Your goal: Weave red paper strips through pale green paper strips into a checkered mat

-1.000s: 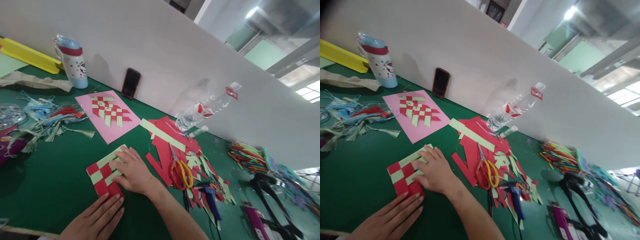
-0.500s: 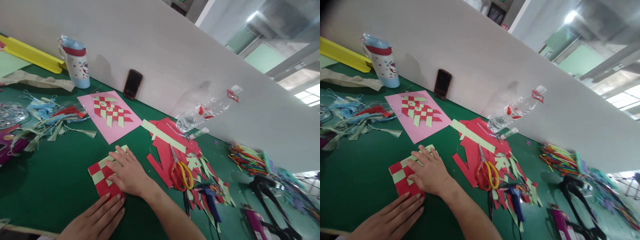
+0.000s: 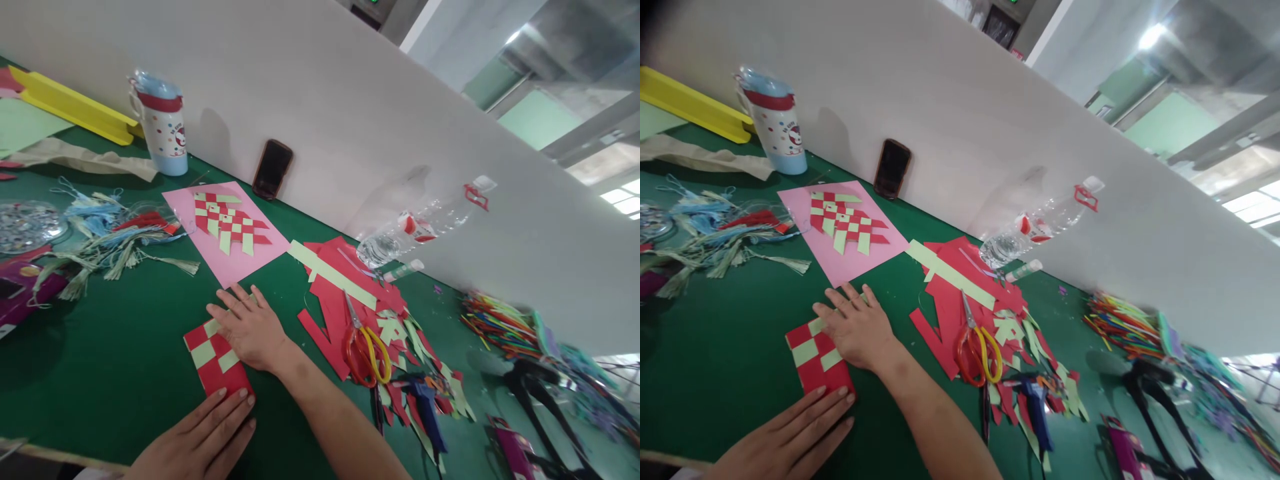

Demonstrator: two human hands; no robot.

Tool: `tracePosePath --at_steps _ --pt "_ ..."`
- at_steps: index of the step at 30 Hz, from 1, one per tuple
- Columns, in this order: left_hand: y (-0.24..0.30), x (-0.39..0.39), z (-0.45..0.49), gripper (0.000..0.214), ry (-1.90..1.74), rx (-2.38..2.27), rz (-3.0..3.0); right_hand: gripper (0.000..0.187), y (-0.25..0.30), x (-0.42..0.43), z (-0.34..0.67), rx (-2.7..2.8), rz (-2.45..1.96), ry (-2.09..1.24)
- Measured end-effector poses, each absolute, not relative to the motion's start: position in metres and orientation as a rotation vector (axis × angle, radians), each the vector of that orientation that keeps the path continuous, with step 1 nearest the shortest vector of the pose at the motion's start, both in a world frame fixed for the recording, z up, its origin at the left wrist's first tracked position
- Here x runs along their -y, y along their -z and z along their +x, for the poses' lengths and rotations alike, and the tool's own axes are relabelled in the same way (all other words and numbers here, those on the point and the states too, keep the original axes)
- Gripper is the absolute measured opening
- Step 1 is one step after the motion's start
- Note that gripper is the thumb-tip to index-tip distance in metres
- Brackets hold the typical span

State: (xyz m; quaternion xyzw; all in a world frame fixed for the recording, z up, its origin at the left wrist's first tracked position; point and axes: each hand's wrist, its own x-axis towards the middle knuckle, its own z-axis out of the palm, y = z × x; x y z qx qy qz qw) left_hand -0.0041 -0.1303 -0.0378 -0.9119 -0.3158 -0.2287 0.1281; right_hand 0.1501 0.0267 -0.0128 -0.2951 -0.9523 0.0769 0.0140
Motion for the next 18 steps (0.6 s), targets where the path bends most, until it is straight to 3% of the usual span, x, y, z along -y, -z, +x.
tracePosePath --at_steps 7,18 --pt "0.031 0.13 -0.003 0.046 0.708 0.945 -2.626 0.049 0.005 -0.029 0.151 2.963 -0.925 -0.283" --pt "0.032 0.127 -0.006 0.037 0.744 0.939 -2.623 0.056 -0.02 -0.012 0.184 3.01 -0.819 -0.512"
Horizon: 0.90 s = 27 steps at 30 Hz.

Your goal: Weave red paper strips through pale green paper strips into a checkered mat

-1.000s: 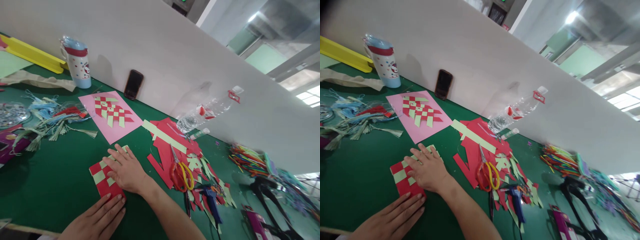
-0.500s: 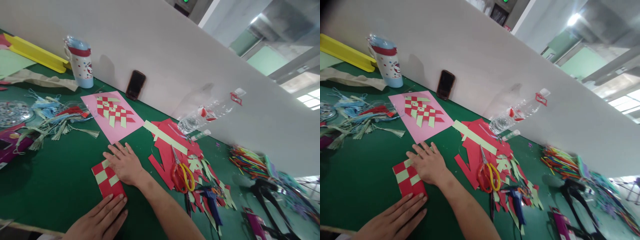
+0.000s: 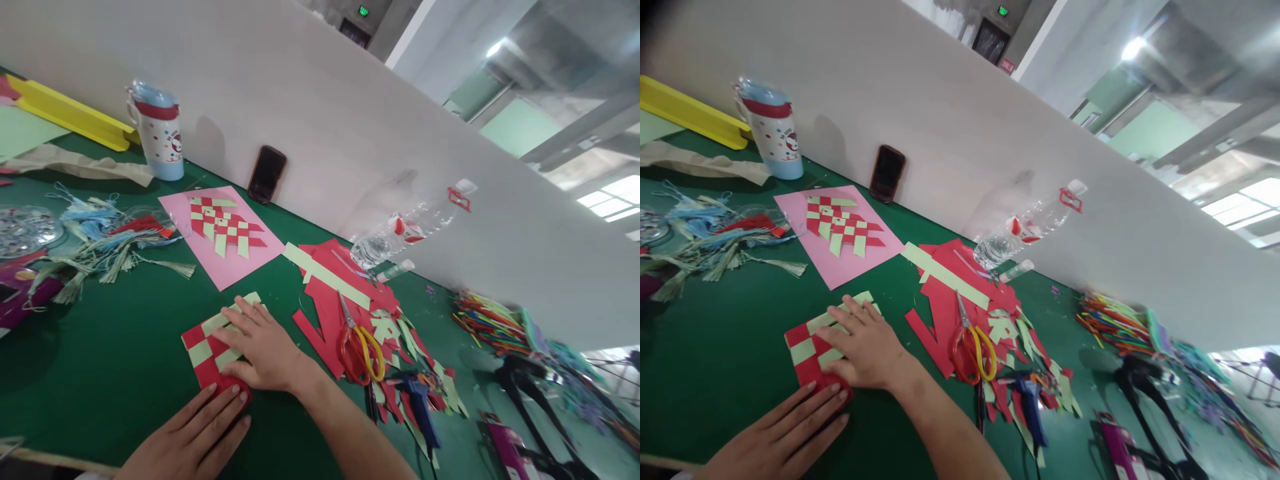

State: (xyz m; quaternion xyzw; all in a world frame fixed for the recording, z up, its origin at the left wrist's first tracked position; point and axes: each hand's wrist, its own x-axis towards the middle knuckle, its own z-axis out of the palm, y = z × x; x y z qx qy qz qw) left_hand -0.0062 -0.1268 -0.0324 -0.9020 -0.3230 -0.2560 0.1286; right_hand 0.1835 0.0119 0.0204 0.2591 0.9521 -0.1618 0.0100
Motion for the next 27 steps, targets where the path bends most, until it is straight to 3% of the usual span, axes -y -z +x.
tracePosePath --at_steps 6,13,19,23,27 --pt "0.035 0.126 -0.006 0.038 0.731 0.938 -2.626 0.056 -0.014 -0.005 0.173 -2.942 0.918 0.571" --pt "0.025 0.121 -0.014 0.036 0.781 0.915 -2.619 0.053 -0.012 -0.002 0.183 -3.045 1.009 0.413" --pt "0.027 0.099 -0.058 0.047 0.749 1.362 -2.59 0.042 -0.016 0.042 0.198 -3.148 1.207 0.347" --pt "0.034 0.084 -0.073 0.056 0.66 1.419 -2.736 0.052 0.0 0.081 0.195 -3.254 1.281 0.333" --pt "0.039 0.077 -0.07 0.054 0.661 1.455 -2.756 0.041 0.007 0.095 0.199 -3.209 1.281 0.3"
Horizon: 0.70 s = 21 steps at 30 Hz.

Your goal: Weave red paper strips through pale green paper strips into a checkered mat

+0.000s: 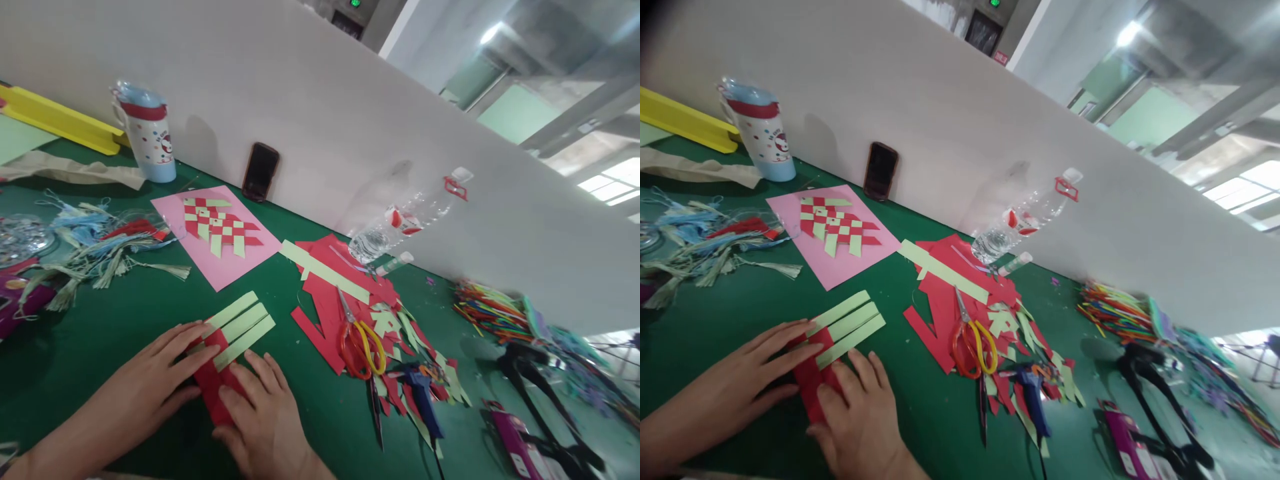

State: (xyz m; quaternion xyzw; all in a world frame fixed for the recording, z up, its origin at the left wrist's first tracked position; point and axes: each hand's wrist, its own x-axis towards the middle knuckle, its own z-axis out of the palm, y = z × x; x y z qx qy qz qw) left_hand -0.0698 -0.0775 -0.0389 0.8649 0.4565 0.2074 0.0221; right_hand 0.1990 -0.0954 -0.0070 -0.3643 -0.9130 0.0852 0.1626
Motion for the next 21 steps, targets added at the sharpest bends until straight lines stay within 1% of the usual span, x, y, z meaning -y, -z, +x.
tracePosePath --at_steps 5,10,12,14,17,21 --pt "0.042 0.097 -0.066 0.043 -0.64 -1.494 2.66 0.027 -0.01 0.094 0.224 2.598 -1.184 -0.316" --pt "0.034 0.106 -0.059 0.041 -0.631 -1.439 2.702 0.026 -0.016 0.095 0.235 2.476 -1.265 -0.335" --pt "0.026 0.098 -0.052 0.044 -0.63 -1.392 2.74 0.031 -0.011 0.096 0.233 2.443 -1.278 -0.346" --pt "0.02 0.086 -0.042 0.053 -0.641 -1.243 2.812 0.04 -0.004 0.098 0.229 2.453 -1.278 -0.387" --pt "0.02 0.071 -0.03 0.066 -0.58 -1.197 2.817 0.052 0.007 0.101 0.226 2.438 -1.286 -0.44" --pt "0.031 0.061 -0.027 0.062 -0.451 -1.24 2.774 0.051 0.018 0.104 0.225 2.362 -1.29 -0.45"
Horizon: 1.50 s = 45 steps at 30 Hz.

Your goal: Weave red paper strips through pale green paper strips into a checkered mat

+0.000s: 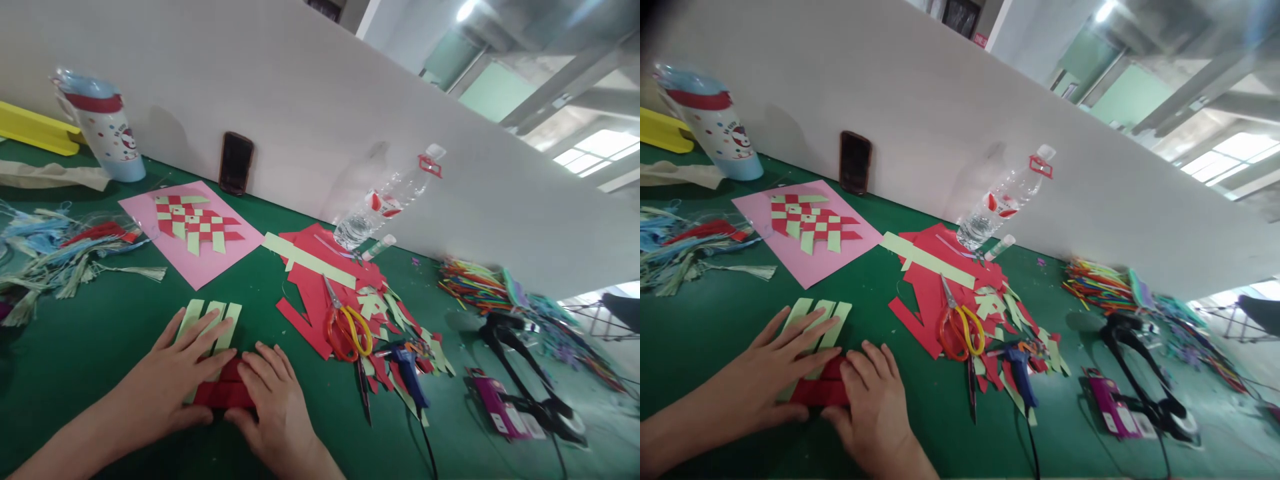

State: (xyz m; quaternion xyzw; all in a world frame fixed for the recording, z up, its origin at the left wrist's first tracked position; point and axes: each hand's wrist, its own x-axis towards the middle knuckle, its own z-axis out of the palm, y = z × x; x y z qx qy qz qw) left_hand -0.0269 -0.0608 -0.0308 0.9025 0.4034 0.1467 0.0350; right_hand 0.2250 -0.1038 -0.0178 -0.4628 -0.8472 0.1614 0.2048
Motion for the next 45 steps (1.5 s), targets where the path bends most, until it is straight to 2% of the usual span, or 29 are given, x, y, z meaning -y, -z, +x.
tracePosePath --at_steps 14,23,28,33,42,45 --pt "0.047 0.058 -0.048 0.072 -0.421 -1.157 2.759 0.05 0.021 0.106 0.224 2.326 -1.285 -0.443" --pt "0.042 0.07 -0.061 0.075 -0.456 -1.207 2.782 0.034 0.003 0.101 0.228 2.446 -1.2 -0.417" --pt "0.035 0.071 -0.054 0.069 -0.499 -1.21 2.694 0.028 0.01 0.1 0.225 2.438 -1.117 -0.399" --pt "0.023 0.068 -0.033 0.071 -0.467 -1.142 2.71 0.026 0.014 0.098 0.224 2.443 -1.124 -0.394" --pt "0.021 0.064 -0.03 0.052 -0.548 -1.198 2.582 0.025 0.014 0.098 0.224 2.411 -1.093 -0.353" --pt "0.027 0.067 -0.042 0.058 -0.546 -1.175 2.744 0.024 0.013 0.097 0.225 2.41 -1.093 -0.345"
